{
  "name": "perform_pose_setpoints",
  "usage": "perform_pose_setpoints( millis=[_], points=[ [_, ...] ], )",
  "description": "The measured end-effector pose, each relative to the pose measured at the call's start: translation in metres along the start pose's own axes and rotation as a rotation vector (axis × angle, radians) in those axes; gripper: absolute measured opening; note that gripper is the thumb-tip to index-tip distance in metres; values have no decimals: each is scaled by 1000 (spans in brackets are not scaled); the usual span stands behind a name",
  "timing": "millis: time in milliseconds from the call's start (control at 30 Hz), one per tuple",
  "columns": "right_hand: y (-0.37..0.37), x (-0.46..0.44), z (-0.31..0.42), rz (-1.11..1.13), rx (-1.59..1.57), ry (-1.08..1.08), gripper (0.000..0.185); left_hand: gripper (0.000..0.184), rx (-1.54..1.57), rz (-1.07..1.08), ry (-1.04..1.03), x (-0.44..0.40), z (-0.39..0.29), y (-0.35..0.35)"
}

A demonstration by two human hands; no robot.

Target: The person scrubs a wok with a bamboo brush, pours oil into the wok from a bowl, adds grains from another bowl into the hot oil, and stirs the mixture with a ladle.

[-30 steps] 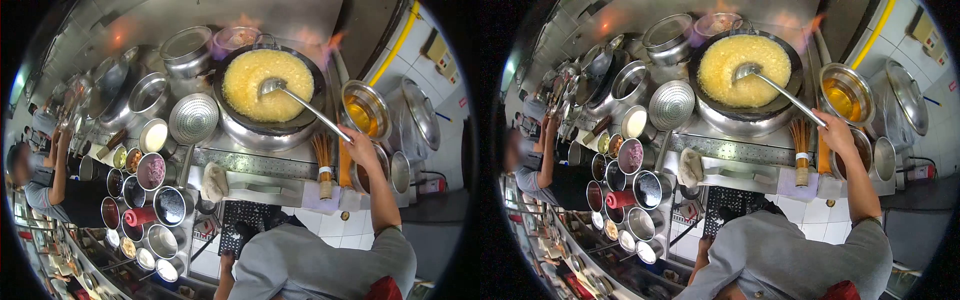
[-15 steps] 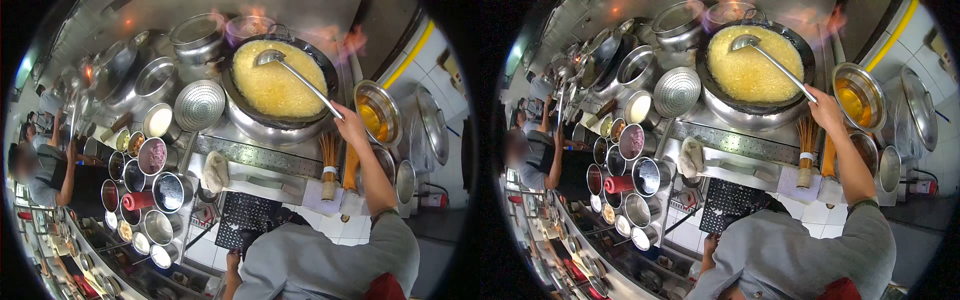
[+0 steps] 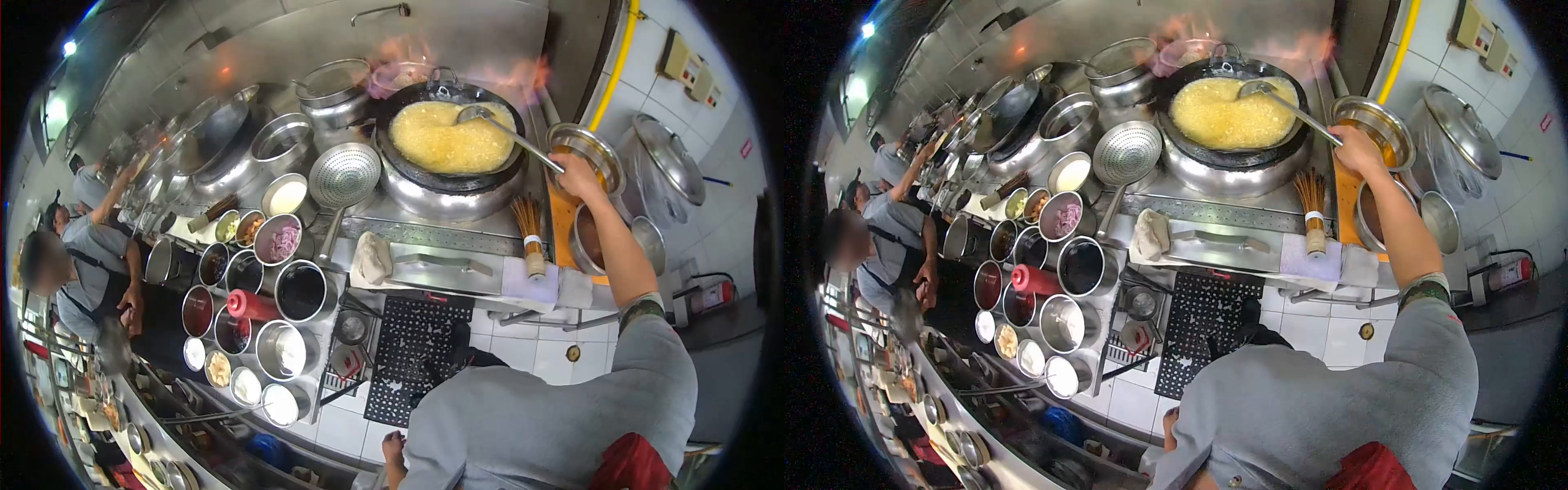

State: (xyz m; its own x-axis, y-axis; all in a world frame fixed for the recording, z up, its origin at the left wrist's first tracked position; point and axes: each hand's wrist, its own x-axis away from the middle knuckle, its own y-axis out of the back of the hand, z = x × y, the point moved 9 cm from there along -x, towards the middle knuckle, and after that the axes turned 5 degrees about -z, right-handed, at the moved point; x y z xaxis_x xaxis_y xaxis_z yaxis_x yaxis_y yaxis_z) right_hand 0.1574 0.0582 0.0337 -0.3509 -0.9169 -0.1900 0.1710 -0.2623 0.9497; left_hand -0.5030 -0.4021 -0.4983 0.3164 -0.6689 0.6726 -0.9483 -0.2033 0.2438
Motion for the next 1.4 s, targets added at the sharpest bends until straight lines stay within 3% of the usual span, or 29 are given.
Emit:
perform_pose_setpoints(
  millis=[67, 167, 267, 500, 567, 667, 700, 800, 833, 933, 1133, 1233, 1333, 1400],
  points=[
    [17, 15, 4, -3, 7, 8, 48, 27, 228, -19, 210, 4, 67, 16],
    [41, 34, 9, -22, 48, 23, 49, 24, 0, -76, 277, 19, 125, 25],
    [49, 44, 1, 6, -18, 72, 50, 22, 140, -10, 407, 40, 139, 30],
    [88, 94, 5, 69, -39, -54, 51, 17, 224, -31, 501, 51, 156, 30],
    [84, 99, 5, 94, -42, -58, 49, 16, 201, -23, 480, 48, 153, 25],
    [63, 89, 8, -12, 8, 229, 53, 17, 112, 3, 376, 28, 130, 16],
    [47, 81, 2, 11, 10, 226, 49, 20, 104, -22, 373, 24, 121, 16],
    [7, 56, 0, 65, -57, 81, 45, 23, 226, 83, 241, -7, 96, -1],
    [7, 55, 10, 67, -61, 63, 46, 22, 164, 32, 298, -7, 85, 3],
    [5, 49, 33, 71, -89, 14, 49, 21, 82, 15, 74, -34, 42, 0],
    [-15, 19, 8, -81, -335, 59, 51, 26, 52, -8, 91, -57, -5, 15],
    [-24, 43, 1, 360, -912, -364, 55, 26, 44, -59, 166, -60, -23, 15],
    [-60, 34, -19, 341, -985, -325, 59, 25, -13, 4, 171, -71, -35, 0],
    [-57, 41, -15, 108, -783, -198, 57, 25, -121, 61, 168, -88, -48, -18]
  ],
)
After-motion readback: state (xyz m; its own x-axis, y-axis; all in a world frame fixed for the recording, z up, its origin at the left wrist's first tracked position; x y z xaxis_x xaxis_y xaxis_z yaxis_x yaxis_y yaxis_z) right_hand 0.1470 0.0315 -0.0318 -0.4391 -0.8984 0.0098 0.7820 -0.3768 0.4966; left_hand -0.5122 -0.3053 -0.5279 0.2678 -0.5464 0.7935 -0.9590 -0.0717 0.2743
